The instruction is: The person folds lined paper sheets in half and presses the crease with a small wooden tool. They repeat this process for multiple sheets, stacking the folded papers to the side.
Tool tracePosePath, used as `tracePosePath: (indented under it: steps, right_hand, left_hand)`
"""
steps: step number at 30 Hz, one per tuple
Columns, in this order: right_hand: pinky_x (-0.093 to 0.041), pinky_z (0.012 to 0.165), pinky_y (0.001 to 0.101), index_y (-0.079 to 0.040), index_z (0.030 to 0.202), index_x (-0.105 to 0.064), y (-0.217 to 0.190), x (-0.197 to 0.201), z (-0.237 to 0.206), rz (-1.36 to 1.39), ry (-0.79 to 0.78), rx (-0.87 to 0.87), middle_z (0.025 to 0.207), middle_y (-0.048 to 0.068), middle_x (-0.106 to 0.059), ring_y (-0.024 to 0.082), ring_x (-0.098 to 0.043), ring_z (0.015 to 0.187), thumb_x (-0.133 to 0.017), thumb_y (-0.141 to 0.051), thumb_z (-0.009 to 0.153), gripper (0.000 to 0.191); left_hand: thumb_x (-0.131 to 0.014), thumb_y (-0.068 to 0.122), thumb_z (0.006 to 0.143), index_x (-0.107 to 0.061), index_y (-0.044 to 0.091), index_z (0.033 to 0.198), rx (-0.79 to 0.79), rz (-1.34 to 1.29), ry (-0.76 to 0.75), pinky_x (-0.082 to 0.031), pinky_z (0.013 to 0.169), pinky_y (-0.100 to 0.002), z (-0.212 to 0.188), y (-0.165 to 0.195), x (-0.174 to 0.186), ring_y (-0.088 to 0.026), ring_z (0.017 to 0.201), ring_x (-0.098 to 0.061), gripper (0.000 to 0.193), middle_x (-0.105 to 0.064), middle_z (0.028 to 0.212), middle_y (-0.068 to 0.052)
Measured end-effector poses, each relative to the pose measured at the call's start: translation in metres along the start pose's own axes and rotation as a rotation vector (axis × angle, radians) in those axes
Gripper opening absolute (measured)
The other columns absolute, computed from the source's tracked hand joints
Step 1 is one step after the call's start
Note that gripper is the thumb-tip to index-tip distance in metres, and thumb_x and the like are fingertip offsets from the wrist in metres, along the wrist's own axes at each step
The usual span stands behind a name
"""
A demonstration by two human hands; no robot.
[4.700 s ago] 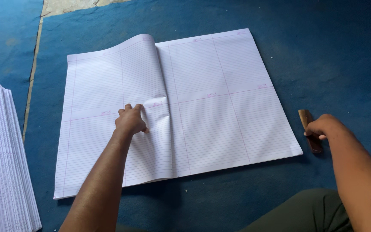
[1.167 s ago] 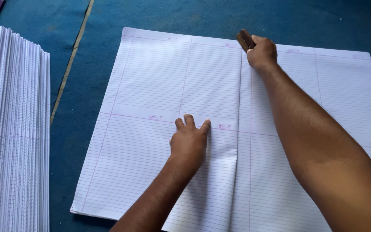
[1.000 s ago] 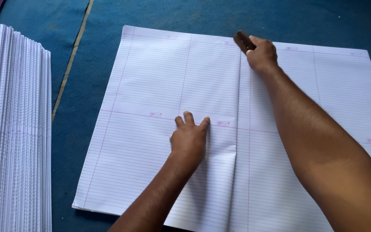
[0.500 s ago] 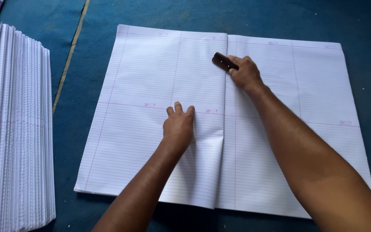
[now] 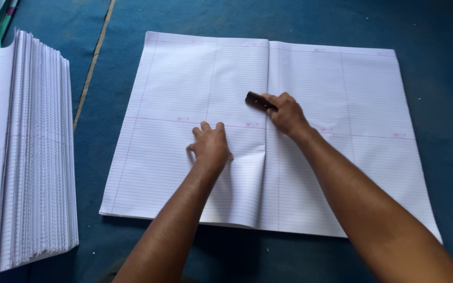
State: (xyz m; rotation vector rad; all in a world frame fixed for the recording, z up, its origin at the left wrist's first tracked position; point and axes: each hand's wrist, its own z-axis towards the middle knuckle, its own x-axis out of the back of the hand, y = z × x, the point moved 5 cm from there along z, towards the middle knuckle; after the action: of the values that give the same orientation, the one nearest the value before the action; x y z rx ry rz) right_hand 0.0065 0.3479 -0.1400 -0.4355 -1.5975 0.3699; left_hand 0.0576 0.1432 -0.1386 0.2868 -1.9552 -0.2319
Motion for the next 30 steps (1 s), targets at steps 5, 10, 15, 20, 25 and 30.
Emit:
tracePosePath:
  steps: [5,10,15,20,25,30]
  right_hand:
    - [-0.057,0.090,0.0342,-0.023,0.142,-0.059,-0.006,-0.001,-0.041,0.040,-0.054,-0.002,0.105,0.006,-0.061,0.019,-0.063,0.093,-0.060,-0.012,0.097,0.046]
    - [-0.057,0.088,0.0339,-0.022,0.141,-0.059,-0.012,-0.004,-0.078,-0.004,-0.068,0.061,0.101,0.006,-0.060,0.018,-0.062,0.089,-0.059,-0.012,0.098,0.045]
    - [-0.055,0.083,0.0338,-0.024,0.142,-0.059,-0.016,-0.013,-0.118,-0.063,-0.086,0.105,0.095,0.006,-0.059,0.018,-0.057,0.083,-0.059,-0.013,0.098,0.046]
    - [-0.054,0.080,0.0331,-0.024,0.141,-0.060,-0.016,-0.014,-0.156,-0.097,-0.115,0.193,0.092,0.004,-0.059,0.018,-0.054,0.081,-0.061,-0.013,0.095,0.047]
    - [-0.054,0.083,0.0324,-0.024,0.138,-0.062,-0.016,-0.015,-0.188,-0.106,-0.210,0.249,0.095,0.005,-0.063,0.017,-0.058,0.085,-0.064,-0.013,0.093,0.046]
    - [-0.054,0.088,0.0322,-0.025,0.136,-0.064,-0.019,-0.013,-0.218,-0.049,-0.305,0.331,0.103,0.005,-0.067,0.017,-0.061,0.092,-0.062,-0.010,0.093,0.046]
  left_hand:
    - [-0.092,0.030,0.073,-0.057,0.016,0.131,0.078,-0.037,-0.022,-0.048,0.099,-0.072,-0.024,-0.003,0.007,-0.042,0.142,-0.034,0.069,-0.040,0.151,-0.018]
    - [-0.091,0.033,0.071,-0.059,0.015,0.130,0.077,-0.067,-0.008,-0.054,0.098,-0.064,-0.032,-0.006,0.006,-0.038,0.141,-0.037,0.069,-0.044,0.148,-0.015]
    - [-0.093,0.035,0.068,-0.060,0.018,0.129,0.072,-0.053,0.013,-0.055,0.099,-0.057,-0.035,-0.013,0.003,-0.036,0.142,-0.036,0.071,-0.044,0.147,-0.012]
    - [-0.094,0.039,0.067,-0.058,0.019,0.133,0.072,-0.058,0.009,-0.055,0.100,-0.056,-0.039,-0.011,0.004,-0.034,0.140,-0.037,0.078,-0.044,0.145,-0.011]
    - [-0.093,0.037,0.070,-0.060,0.019,0.132,0.072,-0.066,0.013,-0.053,0.101,-0.058,-0.045,-0.012,0.003,-0.033,0.141,-0.037,0.073,-0.045,0.144,-0.010]
    - [-0.093,0.036,0.070,-0.059,0.020,0.133,0.070,-0.069,0.016,-0.053,0.101,-0.058,-0.049,-0.013,0.002,-0.032,0.140,-0.037,0.073,-0.045,0.144,-0.010]
